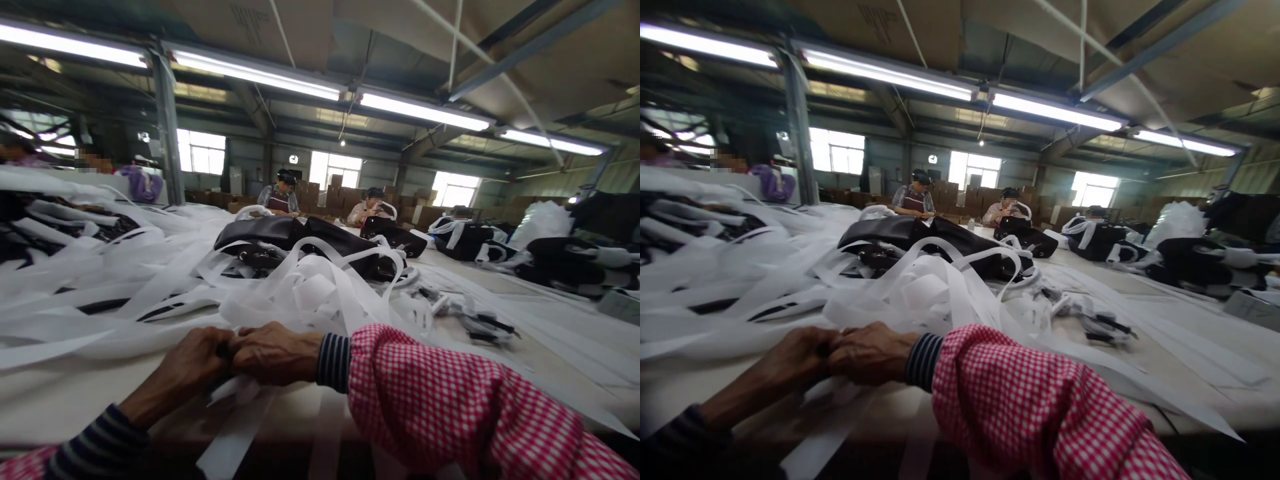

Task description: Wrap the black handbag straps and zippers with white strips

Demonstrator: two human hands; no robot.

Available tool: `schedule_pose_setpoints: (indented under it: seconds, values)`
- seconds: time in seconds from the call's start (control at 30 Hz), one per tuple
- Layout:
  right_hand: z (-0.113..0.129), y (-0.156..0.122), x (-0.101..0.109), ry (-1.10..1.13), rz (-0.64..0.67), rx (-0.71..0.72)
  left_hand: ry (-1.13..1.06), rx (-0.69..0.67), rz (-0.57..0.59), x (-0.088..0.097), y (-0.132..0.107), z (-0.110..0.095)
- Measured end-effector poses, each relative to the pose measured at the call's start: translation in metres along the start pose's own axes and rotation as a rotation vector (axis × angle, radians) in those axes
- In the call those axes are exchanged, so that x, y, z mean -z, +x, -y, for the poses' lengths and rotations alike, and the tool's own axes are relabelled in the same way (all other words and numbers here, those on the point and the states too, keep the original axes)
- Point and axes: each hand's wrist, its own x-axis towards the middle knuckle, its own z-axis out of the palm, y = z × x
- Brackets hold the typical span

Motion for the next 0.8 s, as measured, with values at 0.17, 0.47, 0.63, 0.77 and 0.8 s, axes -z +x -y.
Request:
schedule_pose_setpoints:
  seconds: [0.17,0.47,0.63,0.77,0.8]
  values:
    - [-0.006,-0.003,-0.007,0.11,-0.04,-0.077,0.149,0.128,-0.129,-0.007,-0.026,-0.025]
    - [0.004,-0.011,0.009,0.284,-0.018,-0.136,0.307,0.018,-0.023,0.009,-0.022,-0.034]
    - [0.022,-0.028,0.012,0.296,-0.036,-0.211,0.323,-0.179,0.049,0.021,0.0,-0.024]
    - [0.03,-0.041,0.007,0.327,-0.046,-0.253,0.231,-0.355,0.026,0.018,0.009,-0.011]
    - [0.031,-0.043,0.006,0.335,-0.04,-0.263,0.182,-0.375,0.061,0.016,0.011,-0.008]
